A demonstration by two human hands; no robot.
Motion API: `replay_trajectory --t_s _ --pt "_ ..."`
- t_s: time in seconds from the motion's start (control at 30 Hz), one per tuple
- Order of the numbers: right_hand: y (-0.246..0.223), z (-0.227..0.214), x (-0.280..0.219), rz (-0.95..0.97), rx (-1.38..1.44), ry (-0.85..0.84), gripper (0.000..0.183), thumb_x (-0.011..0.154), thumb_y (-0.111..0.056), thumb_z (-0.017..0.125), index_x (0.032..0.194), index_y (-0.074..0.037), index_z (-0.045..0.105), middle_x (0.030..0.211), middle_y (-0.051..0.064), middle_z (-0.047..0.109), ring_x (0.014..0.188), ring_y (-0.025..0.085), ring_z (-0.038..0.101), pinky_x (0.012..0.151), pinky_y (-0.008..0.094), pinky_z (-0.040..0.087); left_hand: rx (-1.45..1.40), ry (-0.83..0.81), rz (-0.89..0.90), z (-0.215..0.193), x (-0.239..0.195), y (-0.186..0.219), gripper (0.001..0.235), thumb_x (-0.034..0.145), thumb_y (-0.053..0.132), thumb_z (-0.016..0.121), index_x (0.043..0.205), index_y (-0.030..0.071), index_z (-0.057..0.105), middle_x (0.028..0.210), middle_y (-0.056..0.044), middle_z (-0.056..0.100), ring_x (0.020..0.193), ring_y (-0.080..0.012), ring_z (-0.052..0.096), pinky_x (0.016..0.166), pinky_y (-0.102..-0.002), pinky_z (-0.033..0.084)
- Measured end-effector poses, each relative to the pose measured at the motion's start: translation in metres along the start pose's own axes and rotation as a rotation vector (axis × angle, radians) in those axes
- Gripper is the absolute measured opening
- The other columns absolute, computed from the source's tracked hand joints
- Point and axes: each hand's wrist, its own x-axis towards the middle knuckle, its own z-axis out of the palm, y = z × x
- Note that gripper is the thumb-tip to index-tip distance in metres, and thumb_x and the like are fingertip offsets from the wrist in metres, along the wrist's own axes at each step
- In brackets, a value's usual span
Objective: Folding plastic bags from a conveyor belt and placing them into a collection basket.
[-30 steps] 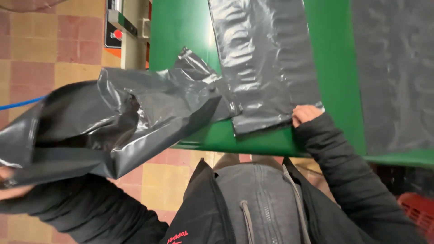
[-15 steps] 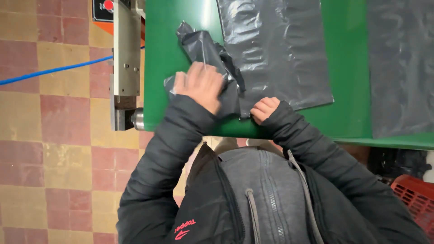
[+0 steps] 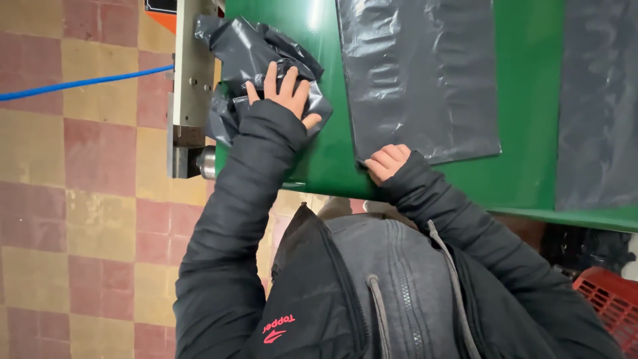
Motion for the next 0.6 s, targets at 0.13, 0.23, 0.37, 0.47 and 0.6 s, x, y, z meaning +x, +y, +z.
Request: replay_trajectory --t_s 0.13,0.23,0.37,0.47,0.6 --pt "0.0 -0.007 -0.001 0.023 0.014 -0.011 0.018 0.076 -0.009 0.076 0.093 -0.011 0.07 0.09 0.003 0.069 0.085 0.026 0.065 0.074 0.04 0.051 0.058 0.124 0.064 -0.062 -0.018 0.032 0.063 0.082 0.049 0.076 0.133 0.013 0.062 0.15 -0.01 0.048 0.144 -0.0405 0.031 0.103 -0.077 0.03" --pt "-0.008 -0.024 0.006 0.165 0.205 0.073 0.016 0.077 -0.007 0.075 0.092 -0.009 0.068 0.09 0.005 0.068 0.087 0.028 0.065 0.075 0.041 0.053 -0.113 0.174 0.225 -0.066 -0.024 0.035 0.047 0.091 0.035 0.074 0.129 0.011 0.063 0.143 -0.009 0.058 0.139 -0.0372 0.047 0.108 -0.057 0.041" --pt "-0.013 -0.031 0.004 0.454 0.311 0.036 0.013 0.083 -0.009 0.077 0.09 -0.008 0.066 0.087 0.007 0.068 0.084 0.026 0.066 0.072 0.038 0.053 -0.221 0.106 0.26 -0.021 -0.019 0.035 0.037 0.09 0.031 0.071 0.12 0.011 0.065 0.123 -0.008 0.065 0.115 -0.034 0.06 0.094 -0.044 0.051" --pt "-0.012 -0.028 0.003 0.836 0.528 -0.047 0.013 0.086 -0.015 0.076 0.093 -0.008 0.067 0.084 0.003 0.069 0.079 0.016 0.066 0.071 0.031 0.054 -0.196 0.071 0.298 0.011 -0.015 0.038 0.034 0.089 0.033 0.071 0.116 0.012 0.066 0.115 -0.008 0.066 0.105 -0.0329 0.06 0.091 -0.044 0.053" --pt "-0.003 -0.014 -0.012 1.151 0.952 0.027 0.021 0.086 -0.016 0.075 0.104 -0.01 0.067 0.082 -0.004 0.064 0.074 0.003 0.059 0.067 0.024 0.051 -0.277 0.039 0.305 -0.013 -0.011 0.066 0.032 0.086 0.032 0.07 0.112 0.014 0.067 0.108 -0.005 0.067 0.102 -0.03 0.063 0.079 -0.046 0.052"
